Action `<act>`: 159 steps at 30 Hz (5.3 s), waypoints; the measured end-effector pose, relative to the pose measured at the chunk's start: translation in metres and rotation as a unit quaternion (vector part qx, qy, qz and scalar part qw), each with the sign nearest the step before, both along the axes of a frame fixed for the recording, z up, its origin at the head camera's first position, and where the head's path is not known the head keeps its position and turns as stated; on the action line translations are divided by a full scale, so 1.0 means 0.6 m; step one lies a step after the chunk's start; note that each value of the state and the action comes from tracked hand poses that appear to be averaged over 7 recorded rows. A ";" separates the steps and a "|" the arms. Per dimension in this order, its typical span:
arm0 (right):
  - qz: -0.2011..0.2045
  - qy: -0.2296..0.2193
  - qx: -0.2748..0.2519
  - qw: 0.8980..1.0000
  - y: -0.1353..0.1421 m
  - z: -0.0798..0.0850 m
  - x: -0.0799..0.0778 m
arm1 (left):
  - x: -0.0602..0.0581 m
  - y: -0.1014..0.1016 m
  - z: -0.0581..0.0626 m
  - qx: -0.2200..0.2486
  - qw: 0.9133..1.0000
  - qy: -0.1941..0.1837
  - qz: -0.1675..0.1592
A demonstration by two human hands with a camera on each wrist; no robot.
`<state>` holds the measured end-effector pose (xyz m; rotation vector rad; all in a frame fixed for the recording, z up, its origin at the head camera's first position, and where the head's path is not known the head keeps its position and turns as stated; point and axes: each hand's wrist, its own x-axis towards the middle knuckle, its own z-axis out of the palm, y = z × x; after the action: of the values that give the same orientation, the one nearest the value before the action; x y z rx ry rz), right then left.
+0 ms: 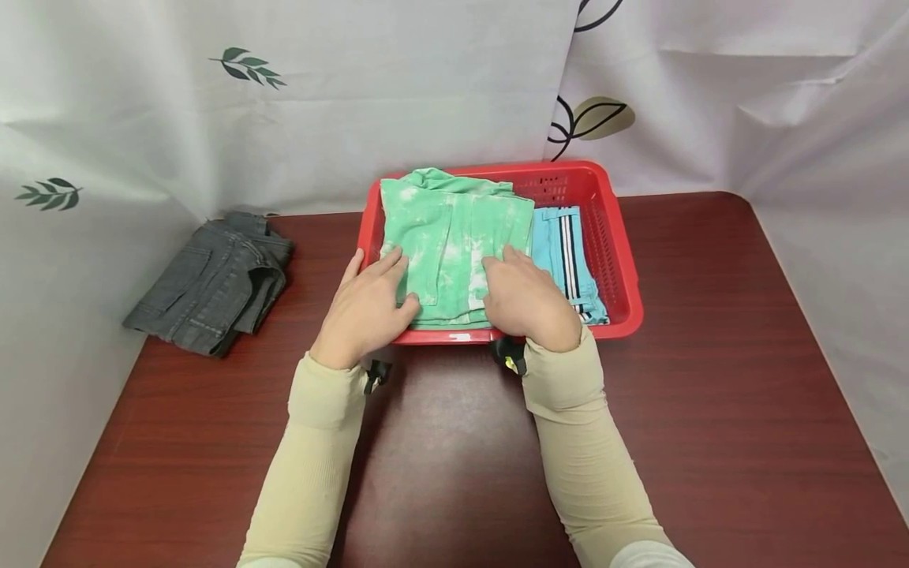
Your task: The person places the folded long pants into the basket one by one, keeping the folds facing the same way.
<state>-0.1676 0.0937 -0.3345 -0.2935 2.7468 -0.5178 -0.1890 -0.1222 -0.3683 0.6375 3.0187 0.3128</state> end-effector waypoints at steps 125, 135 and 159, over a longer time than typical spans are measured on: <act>-0.010 0.134 -0.234 0.963 -0.074 0.009 0.015 | 0.020 -0.131 0.039 0.174 0.978 0.054 0.106; 0.011 0.134 -0.226 0.965 -0.090 0.005 0.017 | 0.021 -0.164 0.031 0.161 0.978 0.054 0.122; 0.095 0.132 -0.227 0.960 -0.149 -0.016 0.037 | 0.021 -0.245 0.018 0.135 0.976 0.035 0.169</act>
<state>-0.1452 0.0043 -0.3442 -0.7784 2.7726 -1.1270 -0.1764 -0.2692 -0.3576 0.1370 3.1719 0.7377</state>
